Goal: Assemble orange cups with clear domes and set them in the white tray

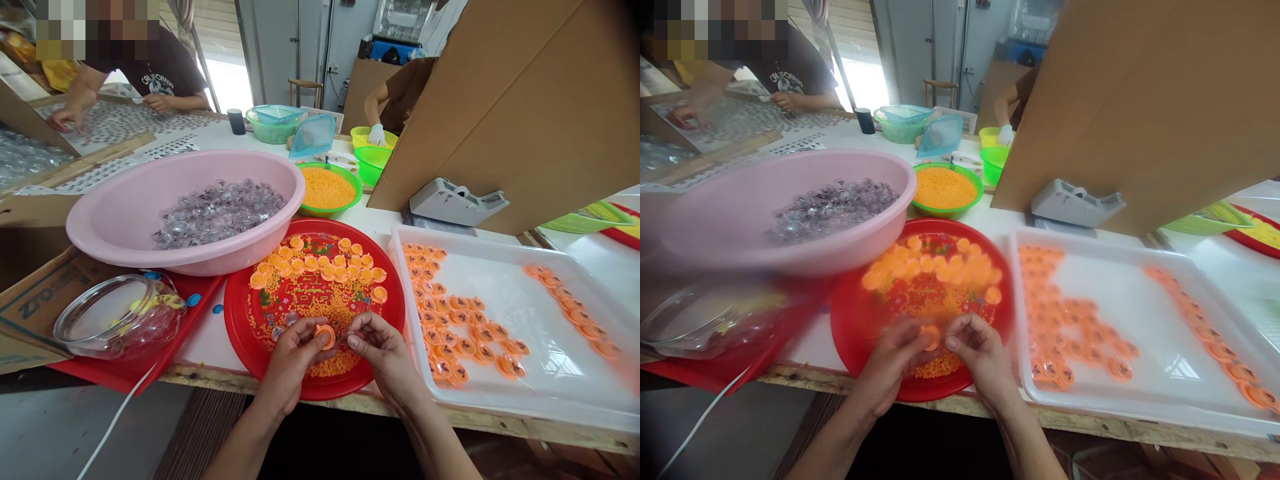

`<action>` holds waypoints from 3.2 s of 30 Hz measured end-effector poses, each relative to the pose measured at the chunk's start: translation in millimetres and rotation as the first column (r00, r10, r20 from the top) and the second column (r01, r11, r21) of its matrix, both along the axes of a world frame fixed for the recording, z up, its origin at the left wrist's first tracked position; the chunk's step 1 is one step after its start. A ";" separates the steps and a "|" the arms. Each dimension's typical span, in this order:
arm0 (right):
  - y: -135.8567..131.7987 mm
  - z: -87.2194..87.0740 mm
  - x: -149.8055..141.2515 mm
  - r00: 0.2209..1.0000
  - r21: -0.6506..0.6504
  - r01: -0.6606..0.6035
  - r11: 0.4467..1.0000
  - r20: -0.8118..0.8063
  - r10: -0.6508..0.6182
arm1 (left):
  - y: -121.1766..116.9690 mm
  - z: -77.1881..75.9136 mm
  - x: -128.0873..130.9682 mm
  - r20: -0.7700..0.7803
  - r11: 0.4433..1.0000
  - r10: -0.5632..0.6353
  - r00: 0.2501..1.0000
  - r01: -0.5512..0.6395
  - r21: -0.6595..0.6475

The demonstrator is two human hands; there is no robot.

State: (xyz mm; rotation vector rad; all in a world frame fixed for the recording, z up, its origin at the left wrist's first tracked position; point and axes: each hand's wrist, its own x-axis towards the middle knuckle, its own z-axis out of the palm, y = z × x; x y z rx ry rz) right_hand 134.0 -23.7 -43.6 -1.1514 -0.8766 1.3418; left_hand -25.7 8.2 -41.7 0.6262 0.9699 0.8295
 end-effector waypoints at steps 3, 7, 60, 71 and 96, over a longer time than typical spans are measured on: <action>-0.2 -1.1 2.2 0.998 0.002 0.006 1.000 0.064 -0.006 | -0.1 -0.6 -0.1 0.002 1.000 -0.001 1.000 0.001 0.007; -1.3 4.5 1.7 0.997 0.013 -0.063 0.998 0.040 0.063 | 0.2 0.1 0.3 0.017 1.000 -0.014 1.000 0.013 0.015; 4.4 -12.4 -0.4 0.976 -0.108 -0.005 0.994 0.214 0.028 | -9.7 -6.0 5.6 -0.223 0.945 -0.062 0.973 0.129 0.299; -4.0 -11.8 0.4 0.961 0.025 -0.033 0.999 0.277 0.024 | -17.2 -7.2 -2.1 -0.229 0.816 0.014 0.973 0.121 0.566; -14.8 17.1 -12.9 0.966 0.231 -0.025 0.973 0.256 -0.036 | -20.6 17.5 -12.5 -0.273 0.703 0.104 0.956 0.124 0.700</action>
